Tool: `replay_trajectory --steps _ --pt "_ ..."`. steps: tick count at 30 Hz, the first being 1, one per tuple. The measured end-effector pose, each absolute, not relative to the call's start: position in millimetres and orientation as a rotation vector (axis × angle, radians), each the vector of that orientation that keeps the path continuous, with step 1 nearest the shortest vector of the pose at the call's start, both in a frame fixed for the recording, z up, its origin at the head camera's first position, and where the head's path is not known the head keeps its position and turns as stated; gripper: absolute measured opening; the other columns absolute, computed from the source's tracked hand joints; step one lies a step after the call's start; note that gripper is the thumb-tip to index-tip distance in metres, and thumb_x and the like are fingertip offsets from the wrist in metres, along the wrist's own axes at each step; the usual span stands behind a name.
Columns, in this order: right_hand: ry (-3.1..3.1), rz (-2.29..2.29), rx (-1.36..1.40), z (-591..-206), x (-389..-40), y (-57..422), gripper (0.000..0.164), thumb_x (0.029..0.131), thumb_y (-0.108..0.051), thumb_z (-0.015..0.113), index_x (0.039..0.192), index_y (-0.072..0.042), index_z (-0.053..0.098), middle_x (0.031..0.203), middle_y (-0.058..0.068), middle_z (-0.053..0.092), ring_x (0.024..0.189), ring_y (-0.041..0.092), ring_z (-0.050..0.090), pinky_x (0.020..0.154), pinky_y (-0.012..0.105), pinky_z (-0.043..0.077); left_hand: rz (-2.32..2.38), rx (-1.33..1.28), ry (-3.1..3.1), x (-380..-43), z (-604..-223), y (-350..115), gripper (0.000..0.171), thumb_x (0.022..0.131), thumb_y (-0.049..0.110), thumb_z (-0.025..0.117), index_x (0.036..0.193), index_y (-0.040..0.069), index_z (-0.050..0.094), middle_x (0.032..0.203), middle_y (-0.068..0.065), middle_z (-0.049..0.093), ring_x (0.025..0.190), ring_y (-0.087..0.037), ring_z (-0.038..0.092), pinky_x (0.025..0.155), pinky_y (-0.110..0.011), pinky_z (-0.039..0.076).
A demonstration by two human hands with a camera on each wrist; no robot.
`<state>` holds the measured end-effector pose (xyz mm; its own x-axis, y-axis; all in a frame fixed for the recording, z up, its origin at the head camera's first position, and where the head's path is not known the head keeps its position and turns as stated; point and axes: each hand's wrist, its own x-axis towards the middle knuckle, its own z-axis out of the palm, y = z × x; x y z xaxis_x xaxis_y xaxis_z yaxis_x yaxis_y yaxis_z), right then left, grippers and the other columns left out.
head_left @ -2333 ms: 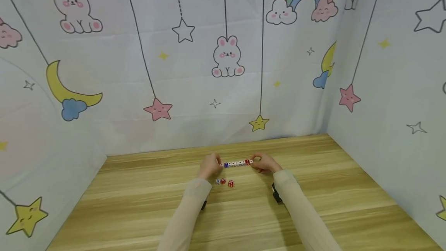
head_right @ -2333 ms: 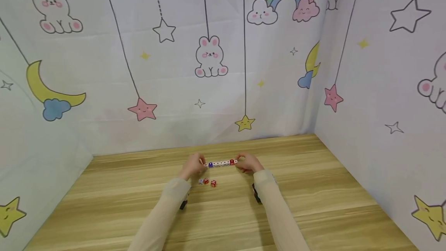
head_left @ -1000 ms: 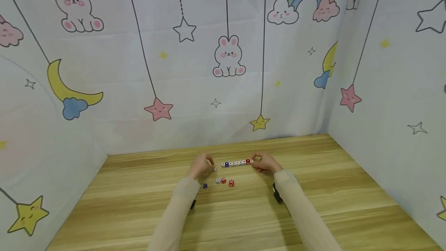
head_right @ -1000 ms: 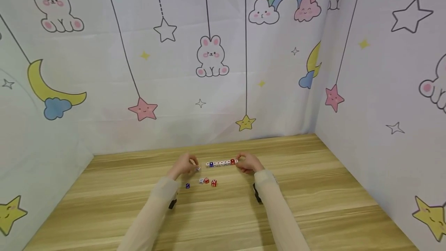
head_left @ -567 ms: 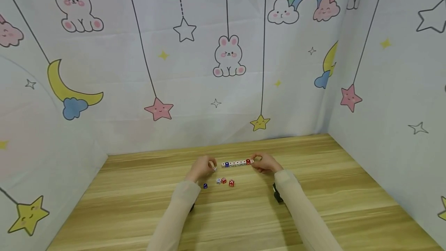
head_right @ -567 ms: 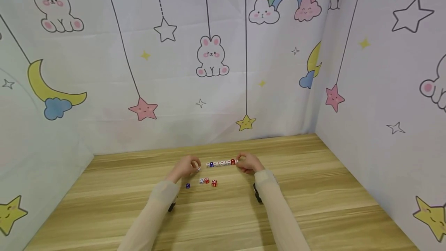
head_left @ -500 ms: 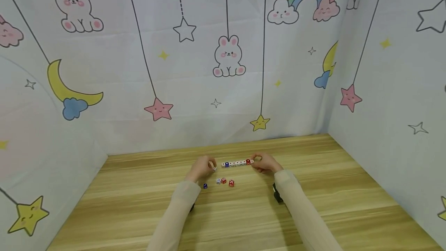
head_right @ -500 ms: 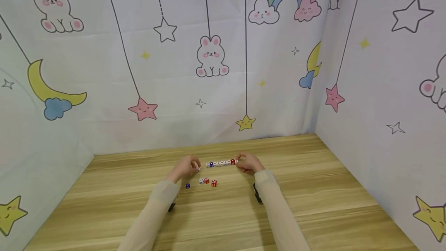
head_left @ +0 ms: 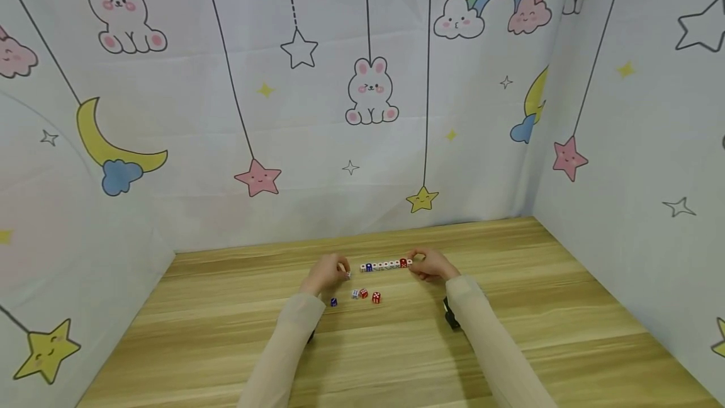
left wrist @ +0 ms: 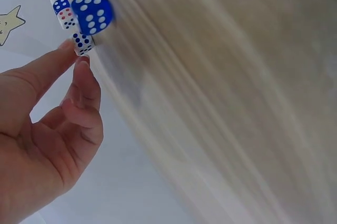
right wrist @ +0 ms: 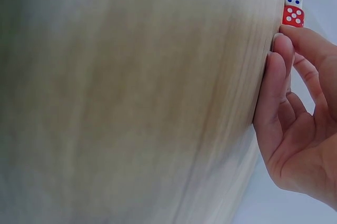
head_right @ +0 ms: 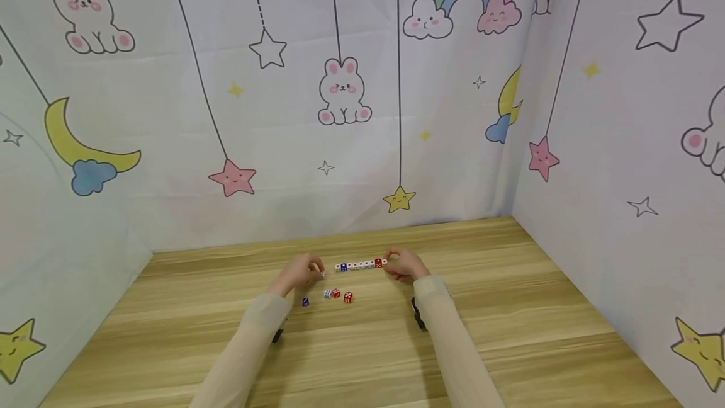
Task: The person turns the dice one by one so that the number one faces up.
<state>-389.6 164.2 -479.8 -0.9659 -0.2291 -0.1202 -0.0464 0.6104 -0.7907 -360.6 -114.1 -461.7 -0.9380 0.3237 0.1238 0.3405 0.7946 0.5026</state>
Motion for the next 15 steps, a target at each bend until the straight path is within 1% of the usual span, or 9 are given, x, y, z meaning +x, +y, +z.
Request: replay_trajectory --steps 8,15 --pt "2.633 -1.275 -0.232 -480.6 -390.1 164.4 0.017 0.084 -0.017 0.060 0.101 -0.014 0.058 0.053 -0.001 0.050 0.045 0.010 0.042 0.041 0.020 0.036 -0.764 -0.547 -2.954 -361.5 -463.3 -113.8 0.006 0.078 0.004 0.064 0.083 0.007 0.066 0.082 -0.008 0.064 0.073 -0.018 0.058 0.060 -0.031 0.047" --pt "2.634 -1.263 -0.232 -480.0 -391.1 164.6 0.017 0.085 -0.017 0.059 0.101 -0.013 0.057 0.055 -0.001 0.050 0.046 0.010 0.043 0.042 0.021 0.037 -0.747 -0.534 -2.975 -359.0 -460.7 -114.4 0.014 0.084 0.007 0.059 0.093 0.003 0.068 0.092 -0.012 0.066 0.083 -0.023 0.061 0.070 -0.037 0.049"
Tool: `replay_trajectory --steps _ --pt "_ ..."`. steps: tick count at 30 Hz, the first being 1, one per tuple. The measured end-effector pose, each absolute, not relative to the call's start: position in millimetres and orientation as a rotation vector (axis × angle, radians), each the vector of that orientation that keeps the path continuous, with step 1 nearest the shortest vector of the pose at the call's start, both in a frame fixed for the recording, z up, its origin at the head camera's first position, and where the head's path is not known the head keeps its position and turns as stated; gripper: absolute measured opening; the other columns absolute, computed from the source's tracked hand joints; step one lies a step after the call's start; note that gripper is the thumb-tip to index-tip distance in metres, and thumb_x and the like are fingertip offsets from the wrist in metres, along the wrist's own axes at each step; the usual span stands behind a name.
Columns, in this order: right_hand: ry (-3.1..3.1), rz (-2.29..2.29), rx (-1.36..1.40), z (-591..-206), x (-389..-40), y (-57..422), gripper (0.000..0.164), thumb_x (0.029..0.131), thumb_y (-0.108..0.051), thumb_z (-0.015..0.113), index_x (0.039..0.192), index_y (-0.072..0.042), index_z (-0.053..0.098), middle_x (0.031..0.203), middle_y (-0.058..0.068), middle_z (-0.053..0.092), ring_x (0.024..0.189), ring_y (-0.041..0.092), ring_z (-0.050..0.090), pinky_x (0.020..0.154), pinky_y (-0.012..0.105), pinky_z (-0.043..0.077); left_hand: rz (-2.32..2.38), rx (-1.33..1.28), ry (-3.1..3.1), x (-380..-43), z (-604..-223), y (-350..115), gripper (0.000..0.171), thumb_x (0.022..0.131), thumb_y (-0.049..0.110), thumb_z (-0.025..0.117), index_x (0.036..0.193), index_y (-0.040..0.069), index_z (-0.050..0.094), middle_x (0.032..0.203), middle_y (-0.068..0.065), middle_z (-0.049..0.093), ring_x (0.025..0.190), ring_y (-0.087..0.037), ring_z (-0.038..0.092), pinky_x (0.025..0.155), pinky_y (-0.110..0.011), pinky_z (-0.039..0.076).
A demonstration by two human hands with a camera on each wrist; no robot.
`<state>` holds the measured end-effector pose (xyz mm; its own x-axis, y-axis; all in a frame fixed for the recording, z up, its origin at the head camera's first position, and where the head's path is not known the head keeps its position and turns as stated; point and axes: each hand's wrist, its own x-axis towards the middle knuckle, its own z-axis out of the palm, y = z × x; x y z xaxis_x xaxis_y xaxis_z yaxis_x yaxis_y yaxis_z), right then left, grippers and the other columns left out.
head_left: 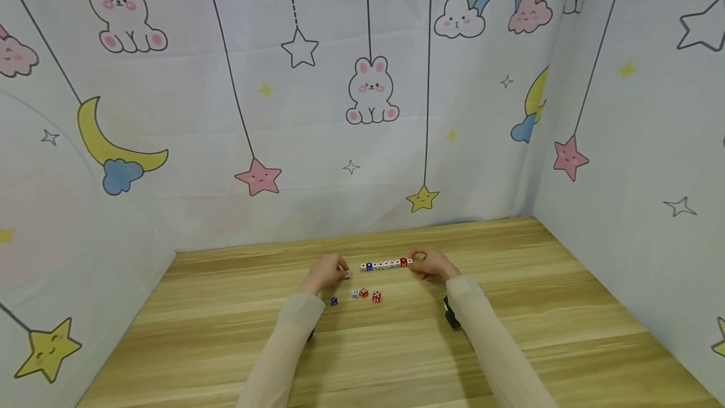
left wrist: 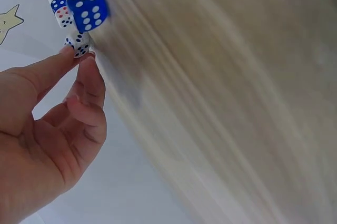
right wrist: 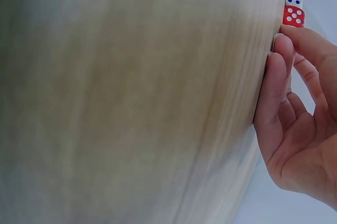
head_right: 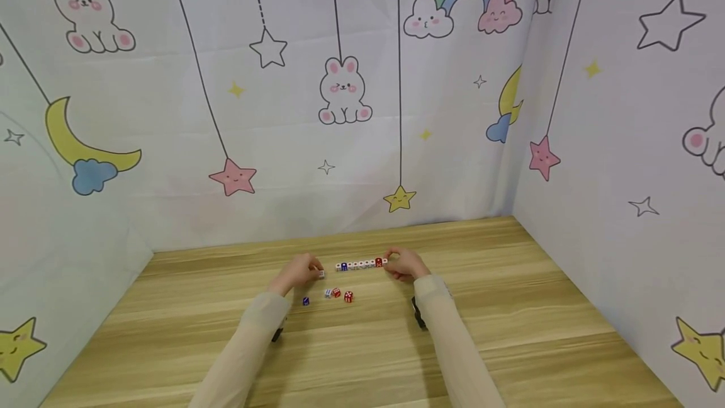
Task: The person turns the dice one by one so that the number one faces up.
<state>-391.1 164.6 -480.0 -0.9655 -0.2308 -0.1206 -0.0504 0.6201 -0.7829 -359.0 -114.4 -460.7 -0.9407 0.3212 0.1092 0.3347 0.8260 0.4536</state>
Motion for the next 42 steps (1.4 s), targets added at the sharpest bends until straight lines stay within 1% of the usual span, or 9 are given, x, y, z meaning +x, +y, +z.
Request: replay_trajectory --steps 4,9,17,20,25,31,33,37,42 --pt "2.631 -1.261 -0.221 -480 -392 165 0.017 0.085 -0.018 0.059 0.102 -0.014 0.057 0.056 -0.001 0.050 0.047 0.010 0.043 0.043 0.021 0.038 -0.760 -0.545 -2.980 -358 -459 -115 0.015 0.085 0.008 0.057 0.094 0.003 0.068 0.094 -0.012 0.066 0.084 -0.024 0.061 0.072 -0.037 0.049" --pt "2.641 -1.257 -0.226 -479 -391 164 0.020 0.085 -0.018 0.059 0.104 -0.013 0.057 0.056 -0.002 0.049 0.048 0.010 0.044 0.044 0.021 0.038 -0.775 -0.562 -2.968 -358 -460 -115 0.013 0.085 0.009 0.057 0.091 0.003 0.068 0.090 -0.011 0.066 0.080 -0.022 0.061 0.068 -0.035 0.049" --pt "2.635 -1.259 -0.241 -479 -390 165 0.020 0.085 -0.017 0.058 0.104 -0.012 0.057 0.055 -0.002 0.049 0.047 0.010 0.044 0.044 0.022 0.039 -0.794 -0.487 -2.992 -356 -460 -114 0.012 0.076 0.011 0.069 0.085 0.003 0.064 0.083 -0.009 0.063 0.070 -0.018 0.056 0.058 -0.030 0.045" --pt "2.613 -1.277 -0.265 -480 -393 166 0.019 0.083 -0.018 0.060 0.101 -0.012 0.058 0.054 -0.001 0.049 0.046 0.010 0.044 0.043 0.024 0.039 -0.778 -0.477 -2.994 -356 -460 -114 0.013 0.075 0.011 0.070 0.082 0.004 0.063 0.080 -0.008 0.062 0.066 -0.016 0.054 0.055 -0.028 0.043" --pt "2.590 -1.290 -0.340 -482 -396 169 0.017 0.081 -0.021 0.062 0.097 -0.015 0.058 0.052 -0.001 0.050 0.044 0.011 0.045 0.042 0.027 0.040 -0.885 -0.469 -2.976 -356 -462 -116 0.011 0.075 0.009 0.070 0.080 0.003 0.062 0.077 -0.008 0.061 0.063 -0.015 0.052 0.053 -0.027 0.042" --pt "2.600 -1.290 -0.224 -482 -396 166 0.019 0.084 -0.019 0.060 0.102 -0.014 0.058 0.056 -0.001 0.052 0.047 0.009 0.046 0.043 0.022 0.040 -1.109 -0.458 -2.953 -359 -467 -121 0.011 0.076 0.005 0.068 0.081 0.000 0.060 0.073 -0.009 0.060 0.055 -0.014 0.051 0.049 -0.025 0.042" --pt "2.597 -1.292 -0.195 -482 -398 166 0.019 0.084 -0.018 0.060 0.103 -0.015 0.058 0.057 -0.001 0.052 0.047 0.009 0.046 0.044 0.022 0.040 -1.134 -0.458 -2.951 -360 -467 -122 0.011 0.076 0.006 0.068 0.081 0.000 0.060 0.072 -0.009 0.059 0.053 -0.013 0.050 0.048 -0.024 0.042" --pt "2.589 -1.297 -0.273 -484 -399 169 0.017 0.082 -0.020 0.062 0.098 -0.016 0.059 0.056 -0.001 0.052 0.045 0.010 0.046 0.043 0.024 0.041 -1.164 -0.452 -2.955 -361 -466 -122 0.010 0.076 0.006 0.067 0.080 0.001 0.059 0.069 -0.008 0.059 0.051 -0.013 0.048 0.046 -0.024 0.040" --pt "2.592 -1.288 -0.282 -485 -399 169 0.018 0.081 -0.021 0.063 0.097 -0.016 0.059 0.056 -0.001 0.052 0.046 0.011 0.047 0.043 0.026 0.042 -1.149 -0.505 -2.949 -361 -467 -119 0.009 0.077 0.005 0.066 0.083 0.002 0.059 0.070 -0.008 0.059 0.052 -0.012 0.047 0.046 -0.024 0.040"
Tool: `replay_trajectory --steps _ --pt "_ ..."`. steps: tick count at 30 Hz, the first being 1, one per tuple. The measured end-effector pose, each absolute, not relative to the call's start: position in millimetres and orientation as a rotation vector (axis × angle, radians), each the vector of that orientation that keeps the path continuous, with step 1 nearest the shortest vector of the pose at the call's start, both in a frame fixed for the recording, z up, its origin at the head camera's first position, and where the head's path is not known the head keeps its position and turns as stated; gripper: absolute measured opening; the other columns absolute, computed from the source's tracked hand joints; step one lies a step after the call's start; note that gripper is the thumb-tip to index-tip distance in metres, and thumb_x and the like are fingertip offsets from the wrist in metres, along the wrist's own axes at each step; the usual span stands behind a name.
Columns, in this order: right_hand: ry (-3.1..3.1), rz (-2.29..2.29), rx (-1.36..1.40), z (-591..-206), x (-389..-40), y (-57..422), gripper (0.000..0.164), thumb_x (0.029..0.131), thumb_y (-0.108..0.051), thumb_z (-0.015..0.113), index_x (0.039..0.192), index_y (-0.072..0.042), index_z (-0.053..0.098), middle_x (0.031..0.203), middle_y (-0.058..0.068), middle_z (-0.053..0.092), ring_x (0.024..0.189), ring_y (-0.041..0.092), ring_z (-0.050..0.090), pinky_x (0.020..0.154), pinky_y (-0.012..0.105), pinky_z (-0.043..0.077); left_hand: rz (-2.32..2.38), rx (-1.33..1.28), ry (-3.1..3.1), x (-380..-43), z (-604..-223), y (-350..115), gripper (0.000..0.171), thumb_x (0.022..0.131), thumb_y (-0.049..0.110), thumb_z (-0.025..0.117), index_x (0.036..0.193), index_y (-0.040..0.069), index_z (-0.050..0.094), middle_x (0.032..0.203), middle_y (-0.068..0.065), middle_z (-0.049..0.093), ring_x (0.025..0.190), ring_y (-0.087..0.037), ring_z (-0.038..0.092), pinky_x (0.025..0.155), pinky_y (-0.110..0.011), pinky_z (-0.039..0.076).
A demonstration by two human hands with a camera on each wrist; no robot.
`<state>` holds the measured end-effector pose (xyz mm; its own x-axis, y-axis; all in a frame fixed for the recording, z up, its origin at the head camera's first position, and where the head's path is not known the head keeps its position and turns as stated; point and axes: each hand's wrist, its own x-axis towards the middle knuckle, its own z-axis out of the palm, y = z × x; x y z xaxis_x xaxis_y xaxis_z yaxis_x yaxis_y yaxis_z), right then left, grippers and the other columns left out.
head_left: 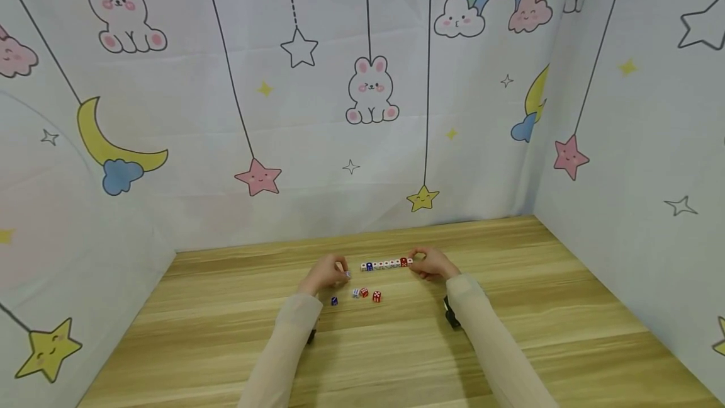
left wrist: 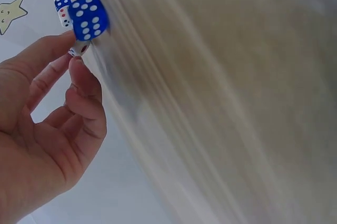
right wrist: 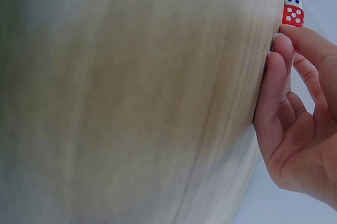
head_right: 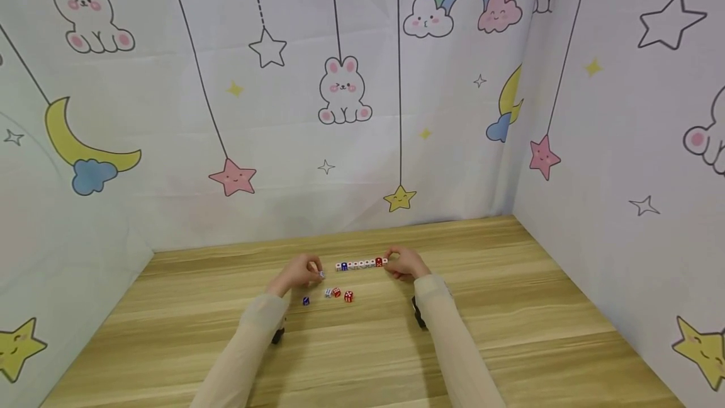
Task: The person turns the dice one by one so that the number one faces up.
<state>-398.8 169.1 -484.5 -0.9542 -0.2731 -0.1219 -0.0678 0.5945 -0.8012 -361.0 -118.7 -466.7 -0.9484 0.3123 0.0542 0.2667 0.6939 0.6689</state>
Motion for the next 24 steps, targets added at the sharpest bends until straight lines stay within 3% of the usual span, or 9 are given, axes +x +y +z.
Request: replay_trajectory --steps 5,13,24 --pt "2.640 -1.257 -0.213 -483.2 -394.9 164.3 0.020 0.083 -0.018 0.061 0.102 -0.014 0.058 0.056 -0.002 0.051 0.046 0.009 0.045 0.043 0.022 0.039 1.106 0.517 2.847 -359.5 -466.8 -116.0 0.009 0.077 0.002 0.064 0.085 0.001 0.061 0.073 -0.011 0.060 0.052 -0.013 0.047 0.046 -0.024 0.039" --pt "2.664 -1.264 -0.218 -482.4 -391.5 163.1 0.017 0.084 -0.016 0.060 0.100 -0.013 0.058 0.055 -0.002 0.049 0.046 0.008 0.043 0.042 0.020 0.038 1.098 0.449 2.861 -361.0 -466.7 -118.8 0.008 0.085 0.010 0.059 0.084 0.004 0.063 0.072 -0.009 0.061 0.055 -0.014 0.051 0.048 -0.024 0.040" --pt "2.679 -1.241 -0.218 -479.8 -390.6 163.1 0.019 0.084 -0.017 0.061 0.102 -0.013 0.058 0.055 -0.002 0.048 0.048 0.009 0.045 0.044 0.020 0.041 1.100 0.484 2.835 -361.3 -466.7 -121.7 0.008 0.080 0.010 0.065 0.082 0.003 0.063 0.073 -0.009 0.060 0.055 -0.014 0.048 0.049 -0.024 0.040"
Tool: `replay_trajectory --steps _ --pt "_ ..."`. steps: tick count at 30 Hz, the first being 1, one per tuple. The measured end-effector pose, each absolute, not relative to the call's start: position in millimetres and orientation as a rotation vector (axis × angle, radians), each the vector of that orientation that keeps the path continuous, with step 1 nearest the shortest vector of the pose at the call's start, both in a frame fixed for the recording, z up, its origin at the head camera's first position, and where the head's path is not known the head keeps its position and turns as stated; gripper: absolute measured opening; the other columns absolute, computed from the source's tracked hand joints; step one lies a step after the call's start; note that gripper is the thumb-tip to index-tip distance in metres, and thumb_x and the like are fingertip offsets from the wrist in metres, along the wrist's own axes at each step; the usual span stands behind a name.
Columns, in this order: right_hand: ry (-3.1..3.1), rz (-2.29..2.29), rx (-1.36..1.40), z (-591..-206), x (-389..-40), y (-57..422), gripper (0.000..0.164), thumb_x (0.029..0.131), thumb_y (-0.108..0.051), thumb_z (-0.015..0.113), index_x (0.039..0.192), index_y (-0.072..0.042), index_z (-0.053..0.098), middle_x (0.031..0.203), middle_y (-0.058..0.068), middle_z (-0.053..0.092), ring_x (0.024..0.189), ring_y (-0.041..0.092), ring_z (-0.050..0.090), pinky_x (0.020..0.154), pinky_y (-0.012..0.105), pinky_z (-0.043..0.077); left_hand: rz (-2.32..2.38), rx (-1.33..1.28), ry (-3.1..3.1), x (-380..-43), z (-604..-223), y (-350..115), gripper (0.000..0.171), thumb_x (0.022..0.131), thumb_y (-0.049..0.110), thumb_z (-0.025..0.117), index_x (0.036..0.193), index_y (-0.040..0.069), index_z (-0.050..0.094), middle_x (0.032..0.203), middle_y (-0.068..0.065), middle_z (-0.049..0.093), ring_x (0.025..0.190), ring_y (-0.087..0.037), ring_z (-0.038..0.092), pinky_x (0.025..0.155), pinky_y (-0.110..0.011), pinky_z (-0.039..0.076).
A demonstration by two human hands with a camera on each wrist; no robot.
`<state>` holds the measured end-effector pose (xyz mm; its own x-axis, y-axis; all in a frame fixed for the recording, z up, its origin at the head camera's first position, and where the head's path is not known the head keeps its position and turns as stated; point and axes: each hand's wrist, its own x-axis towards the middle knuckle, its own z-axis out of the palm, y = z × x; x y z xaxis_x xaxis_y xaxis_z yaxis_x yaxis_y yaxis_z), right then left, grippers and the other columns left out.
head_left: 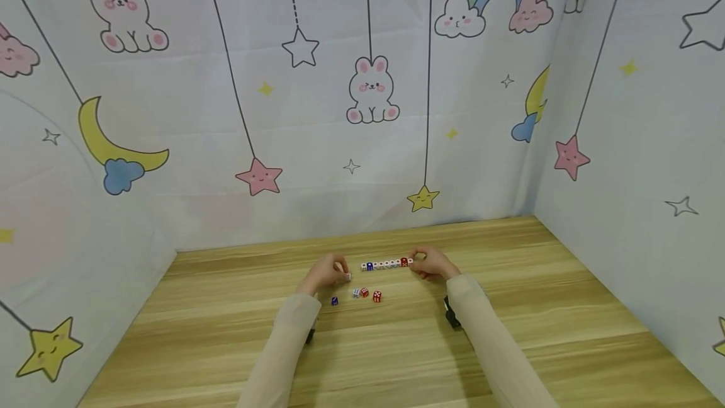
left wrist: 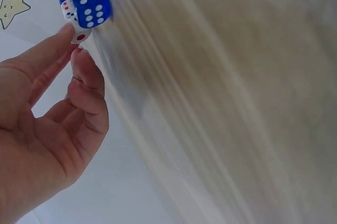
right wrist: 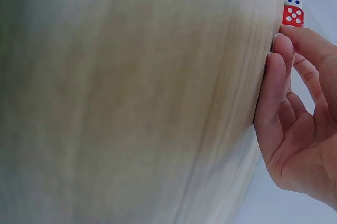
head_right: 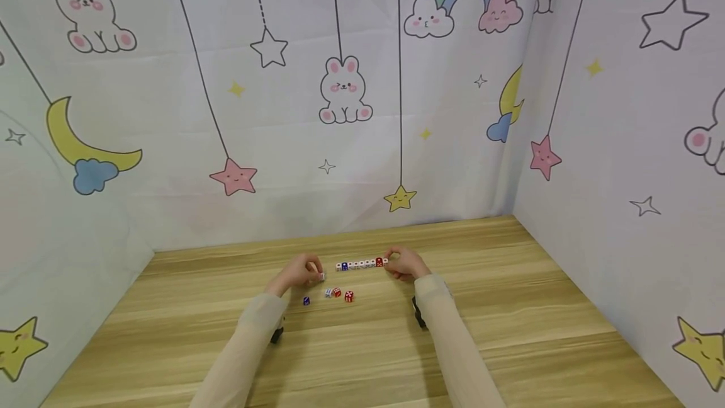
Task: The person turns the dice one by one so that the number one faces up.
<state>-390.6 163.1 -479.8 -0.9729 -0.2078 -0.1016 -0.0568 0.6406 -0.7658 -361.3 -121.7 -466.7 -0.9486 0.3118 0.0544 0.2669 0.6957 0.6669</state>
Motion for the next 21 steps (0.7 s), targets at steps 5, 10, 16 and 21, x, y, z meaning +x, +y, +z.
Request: replay_trajectory --steps 5,10,16,21 --pt "2.682 -1.245 -0.229 -481 -390 164 0.020 0.083 -0.017 0.061 0.102 -0.014 0.058 0.056 -0.002 0.049 0.048 0.009 0.046 0.043 0.020 0.041 1.100 0.500 2.814 -361 -468 -121 0.009 0.078 0.009 0.066 0.082 0.003 0.062 0.073 -0.009 0.061 0.055 -0.014 0.050 0.049 -0.024 0.041" --pt "2.651 -1.264 -0.217 -482 -394 166 0.020 0.082 -0.016 0.062 0.102 -0.013 0.058 0.056 0.000 0.050 0.048 0.010 0.047 0.044 0.023 0.043 1.098 0.503 2.802 -362 -468 -121 0.010 0.078 0.009 0.067 0.083 0.002 0.062 0.072 -0.009 0.061 0.055 -0.014 0.050 0.049 -0.024 0.042" --pt "2.618 -1.259 -0.364 -496 -412 174 0.022 0.080 -0.026 0.064 0.099 -0.017 0.058 0.052 0.000 0.050 0.046 0.013 0.049 0.044 0.030 0.045 1.076 0.504 2.801 -363 -469 -120 0.009 0.077 0.008 0.067 0.085 0.006 0.063 0.073 -0.009 0.060 0.053 -0.014 0.050 0.049 -0.025 0.042" --pt "2.627 -1.254 -0.303 -494 -409 172 0.021 0.081 -0.022 0.062 0.100 -0.016 0.059 0.052 0.001 0.050 0.047 0.013 0.049 0.045 0.029 0.045 1.047 0.528 2.809 -362 -468 -117 0.011 0.076 0.005 0.067 0.087 0.005 0.063 0.073 -0.009 0.061 0.052 -0.013 0.049 0.048 -0.024 0.042"
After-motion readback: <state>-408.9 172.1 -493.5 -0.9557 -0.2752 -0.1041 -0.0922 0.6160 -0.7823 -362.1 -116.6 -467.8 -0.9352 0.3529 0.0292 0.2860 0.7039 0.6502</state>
